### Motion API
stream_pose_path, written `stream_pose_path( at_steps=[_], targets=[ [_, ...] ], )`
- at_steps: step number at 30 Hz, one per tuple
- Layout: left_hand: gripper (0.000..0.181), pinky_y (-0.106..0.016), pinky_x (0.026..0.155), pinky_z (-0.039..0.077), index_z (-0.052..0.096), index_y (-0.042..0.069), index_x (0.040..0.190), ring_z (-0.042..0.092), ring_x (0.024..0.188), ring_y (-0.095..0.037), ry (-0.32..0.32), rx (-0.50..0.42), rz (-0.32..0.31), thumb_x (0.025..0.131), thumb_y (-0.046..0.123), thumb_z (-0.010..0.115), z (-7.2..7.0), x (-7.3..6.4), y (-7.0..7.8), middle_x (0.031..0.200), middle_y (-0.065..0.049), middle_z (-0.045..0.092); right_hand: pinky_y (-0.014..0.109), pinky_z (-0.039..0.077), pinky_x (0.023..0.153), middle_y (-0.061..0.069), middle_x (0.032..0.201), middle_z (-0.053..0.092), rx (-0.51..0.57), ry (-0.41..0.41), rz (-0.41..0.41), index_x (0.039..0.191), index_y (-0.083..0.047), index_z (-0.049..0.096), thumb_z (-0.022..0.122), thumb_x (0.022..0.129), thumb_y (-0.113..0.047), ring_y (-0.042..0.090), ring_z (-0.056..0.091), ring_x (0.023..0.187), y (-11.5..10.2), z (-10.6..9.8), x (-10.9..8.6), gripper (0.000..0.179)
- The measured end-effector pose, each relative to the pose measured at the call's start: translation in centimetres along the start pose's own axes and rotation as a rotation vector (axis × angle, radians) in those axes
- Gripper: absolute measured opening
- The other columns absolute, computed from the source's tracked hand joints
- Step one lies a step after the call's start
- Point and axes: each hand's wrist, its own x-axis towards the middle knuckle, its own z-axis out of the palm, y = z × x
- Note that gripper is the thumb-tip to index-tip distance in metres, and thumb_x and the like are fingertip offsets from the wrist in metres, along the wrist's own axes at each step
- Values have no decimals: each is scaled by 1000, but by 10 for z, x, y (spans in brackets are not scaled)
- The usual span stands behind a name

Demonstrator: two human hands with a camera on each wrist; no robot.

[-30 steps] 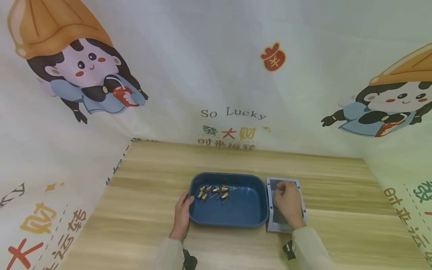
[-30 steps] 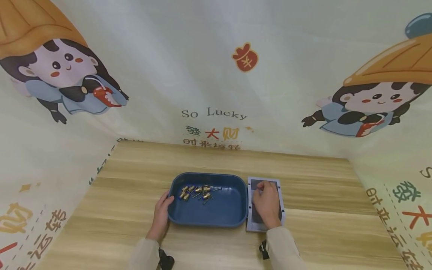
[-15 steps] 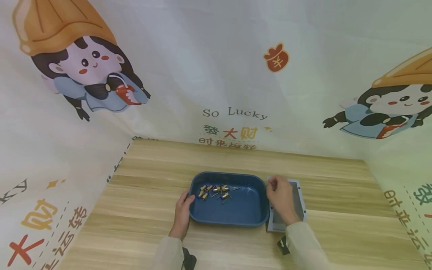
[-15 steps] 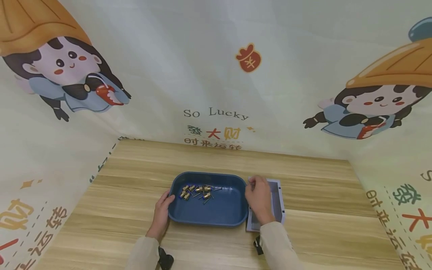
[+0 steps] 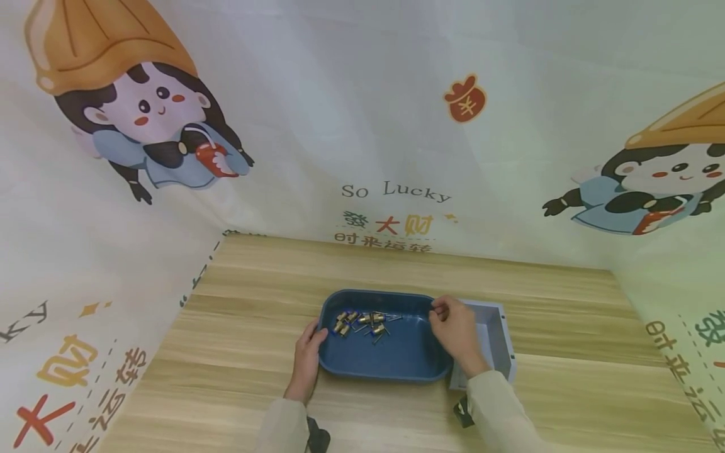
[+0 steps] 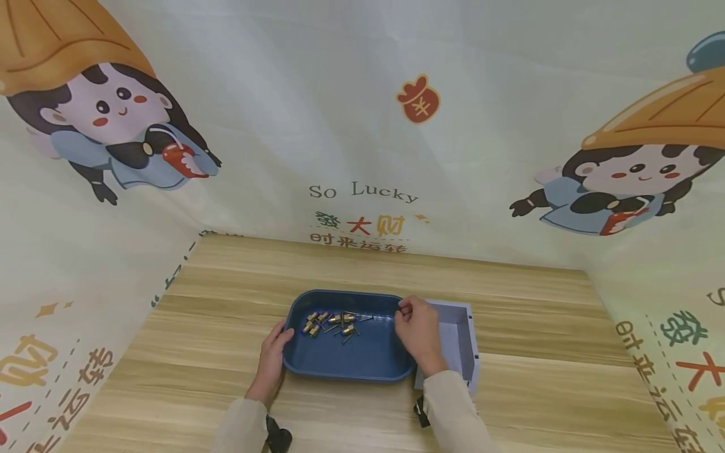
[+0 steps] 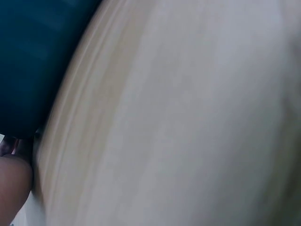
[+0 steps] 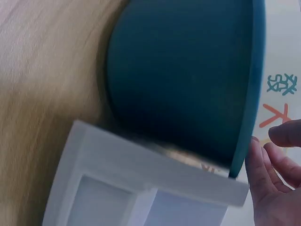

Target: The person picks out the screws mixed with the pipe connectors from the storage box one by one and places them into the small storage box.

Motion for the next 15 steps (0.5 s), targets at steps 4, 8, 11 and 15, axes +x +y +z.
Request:
stream_pose_path(
  at_steps=[4,8,11,15],
  targets=[
    [52,-49,117,20,32,-9,143,26,141,-40,-7,-3,6,99,17,41,0,1,1,149,-27,32,30,54,59,13,74,67,6,-31,2,87,5,67,65,78,2,20,65,65,-2,5,-1,10],
    [51,-49,117,21,32,-9,142,26,141,-40,-7,2,12,99,16,42,-1,0,0,149,-28,33,29,53,60,12,75,67,4,-97,21,88,5,66,66,78,0,19,64,67,-2,12,-5,11],
    [51,-50,116,22,33,-9,142,27,140,-40,-6,6,6,99,16,42,-2,-1,-1,148,-27,34,28,53,61,10,75,67,-4,-136,35,89,5,67,65,78,0,17,63,67,-2,17,-7,12],
    [51,-51,116,21,33,-8,142,27,140,-41,-9,10,4,99,17,42,-2,-1,-1,148,-27,34,31,52,61,9,74,66,-14,-136,24,88,4,67,63,78,0,17,62,66,-3,23,-6,12]
  ],
)
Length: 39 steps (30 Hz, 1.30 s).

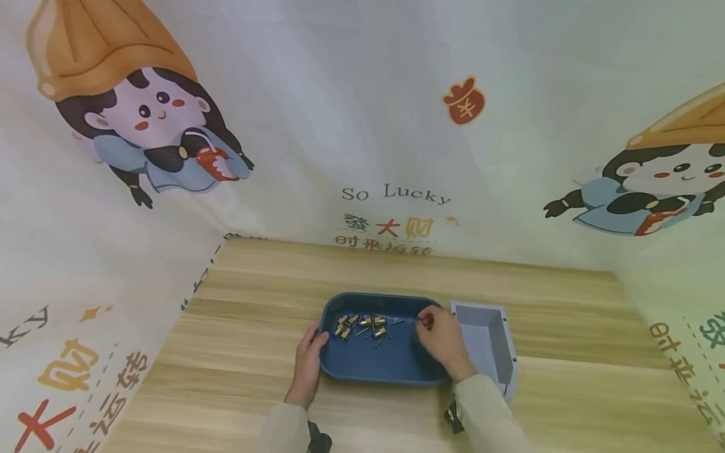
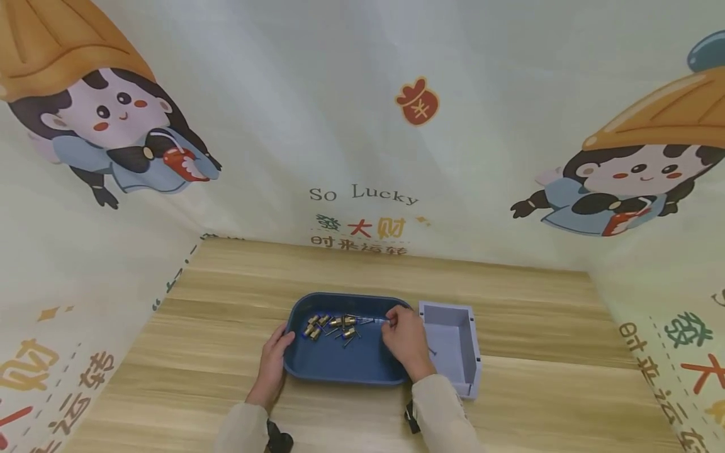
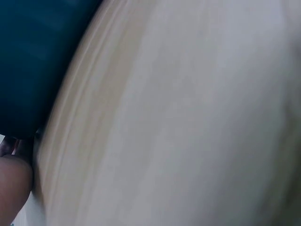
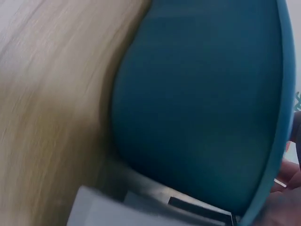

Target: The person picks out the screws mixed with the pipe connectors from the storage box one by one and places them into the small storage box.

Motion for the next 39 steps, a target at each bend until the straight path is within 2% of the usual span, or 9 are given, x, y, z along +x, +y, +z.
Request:
stream_pose_path(
  at_steps=[4,7,13,23,29,39],
  targets=[
    [51,-50,116,21,33,-8,142,27,140,-41,9,6,6,99,18,42,0,1,0,148,-27,34,31,52,62,8,75,66,-10,-15,14,88,2,66,63,78,-1,17,62,68,-4,5,2,11],
    [50,-50,116,22,35,-8,141,28,140,-40,11,3,11,99,17,42,0,0,0,147,-27,35,32,52,65,7,78,65,-25,-59,35,90,0,66,66,77,-2,17,61,70,-6,8,0,12],
    [49,-50,116,23,36,-8,141,30,139,-40,26,13,17,99,16,41,-2,-2,-2,147,-27,37,38,51,66,8,81,64,-64,-147,17,91,0,65,69,75,-3,21,60,74,-9,18,-1,17],
    [50,-51,116,21,34,-7,142,28,140,-40,16,12,9,99,18,41,-2,-1,-4,148,-26,34,37,50,61,8,78,63,-78,-150,44,88,0,64,70,73,-1,21,58,69,-9,31,-1,15],
    [50,-49,117,21,34,-8,142,27,140,-39,4,-15,7,99,17,41,-1,0,-4,148,-26,34,37,51,64,8,79,63,-68,-178,57,89,0,64,69,73,0,21,57,71,-11,37,2,17],
    [49,-47,117,22,36,-7,141,29,140,-37,-16,-42,9,100,19,41,0,0,-2,147,-25,38,35,50,60,9,76,62,-75,-184,44,87,1,64,69,71,2,20,57,67,-11,48,6,17]
  ],
)
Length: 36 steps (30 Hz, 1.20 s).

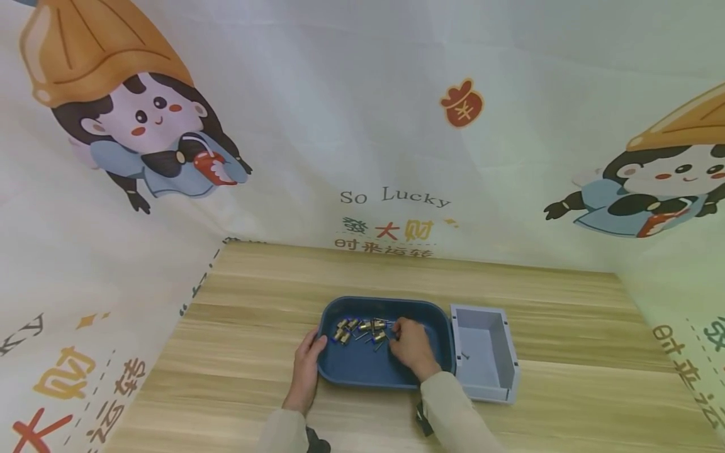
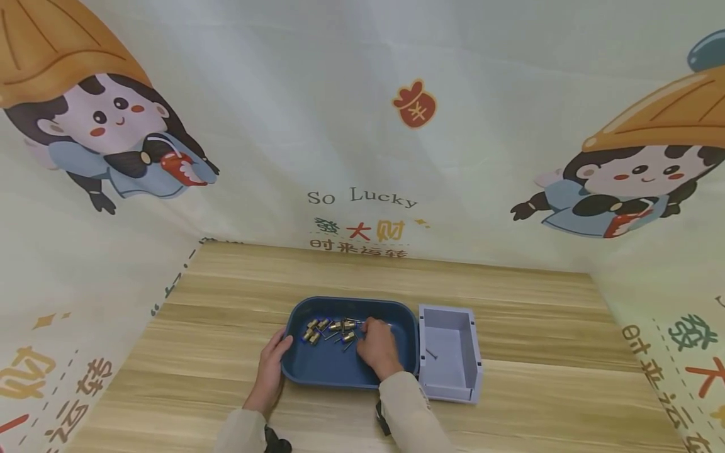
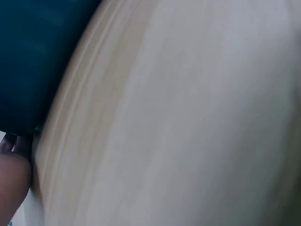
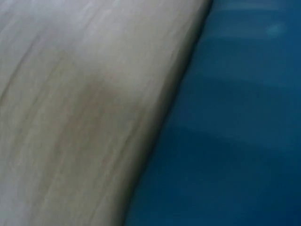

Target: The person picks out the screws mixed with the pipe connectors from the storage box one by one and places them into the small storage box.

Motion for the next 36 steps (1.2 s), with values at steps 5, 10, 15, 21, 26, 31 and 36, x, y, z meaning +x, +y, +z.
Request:
stream_pose_path(
  at_steps=[5,10,15,21,26,31,36],
  targets=[
    [50,-49,117,21,34,-7,142,28,140,-38,-1,15,0,101,20,40,1,0,-1,148,-26,36,35,50,61,9,75,63,-3,25,0,85,1,64,71,73,-1,20,58,68,0,4,0,14],
    [50,-49,117,21,34,-6,143,29,140,-38,-5,-5,-8,100,18,40,1,0,-1,148,-25,35,34,50,61,6,73,61,-20,49,14,81,-1,65,73,75,-4,17,56,67,1,8,1,11],
    [51,-48,118,19,33,-7,143,24,142,-39,-19,-35,-23,99,18,42,-1,1,1,150,-25,32,32,48,58,5,70,59,-5,66,7,79,-1,64,73,74,-2,16,53,64,1,9,2,10],
    [50,-47,118,19,33,-9,142,24,142,-39,-32,-56,-11,99,15,42,-2,0,1,150,-26,32,31,45,56,4,68,56,-3,50,19,75,-3,60,72,74,-2,16,51,63,2,8,2,12],
    [50,-48,117,20,33,-9,142,26,141,-39,-27,-35,11,100,16,41,0,0,2,149,-26,33,30,45,56,4,69,57,-18,40,37,72,-6,58,70,74,-2,16,52,64,3,7,3,13],
    [50,-49,117,20,33,-8,143,25,142,-39,-23,-22,9,100,17,40,2,-1,1,150,-25,32,28,41,53,3,66,56,-11,38,69,67,-7,57,65,71,1,16,50,60,4,4,1,12],
    [50,-49,117,19,32,-7,143,24,142,-39,-13,-20,-3,100,18,40,1,-1,0,150,-25,31,28,41,53,2,65,56,-3,46,76,67,-8,57,62,71,1,16,50,60,5,0,-2,11]
  ],
)
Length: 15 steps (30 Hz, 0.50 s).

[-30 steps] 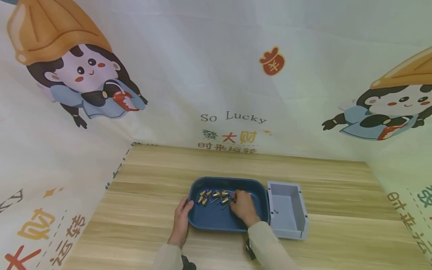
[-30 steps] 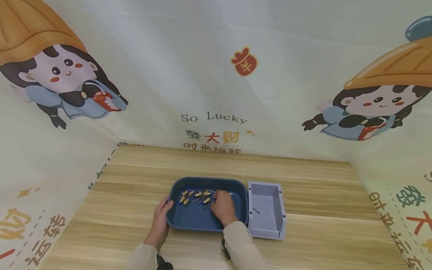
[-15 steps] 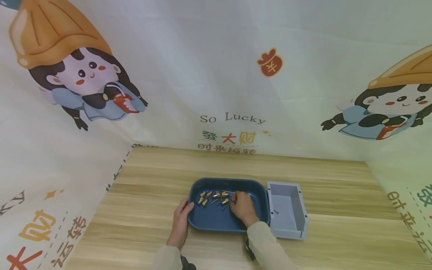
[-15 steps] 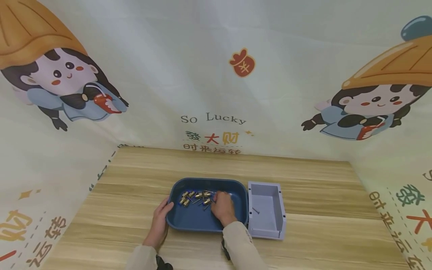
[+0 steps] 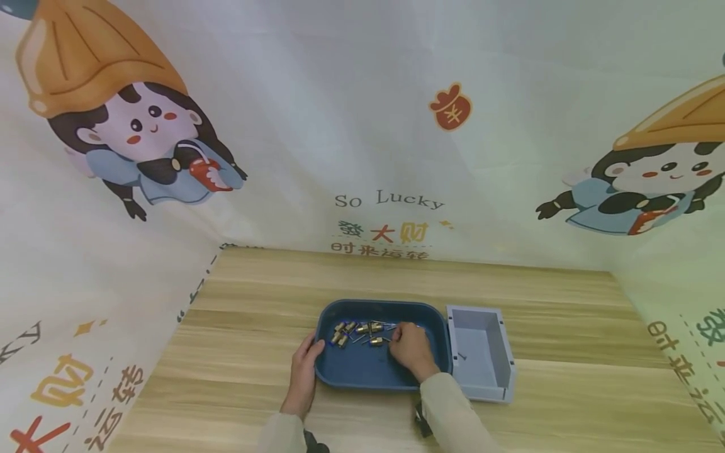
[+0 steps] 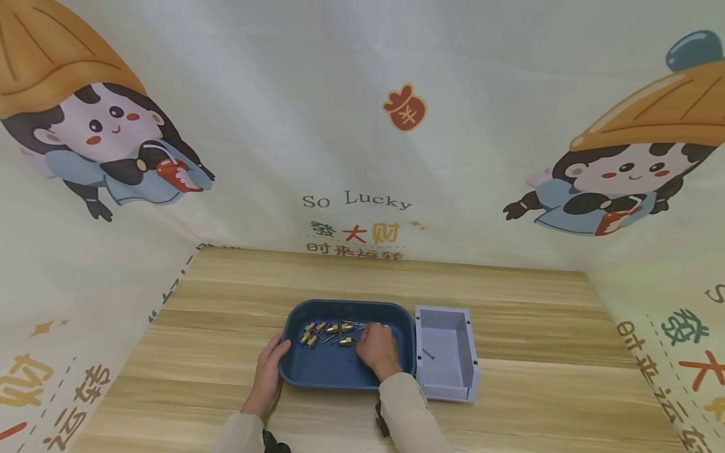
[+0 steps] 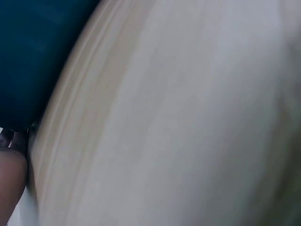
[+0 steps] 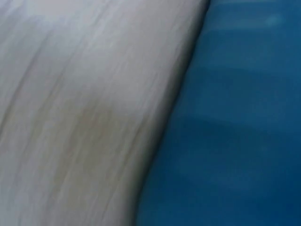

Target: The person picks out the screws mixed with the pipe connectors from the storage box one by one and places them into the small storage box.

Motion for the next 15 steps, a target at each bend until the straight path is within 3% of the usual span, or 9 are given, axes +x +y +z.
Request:
stream_pose_path(
  at_steps=[4,15],
  targets=[
    [50,-49,117,20,33,-7,143,24,142,-40,0,11,-4,100,18,40,0,0,0,150,-25,31,29,43,53,4,67,59,13,9,5,71,-5,60,63,71,1,16,52,60,2,-6,-2,7],
    [49,-48,117,21,35,-7,142,27,141,-38,13,11,-3,100,17,41,1,0,0,149,-25,34,28,47,52,4,67,65,15,18,-89,75,-3,68,64,78,-2,12,54,57,-3,-30,-7,5]
  ],
)
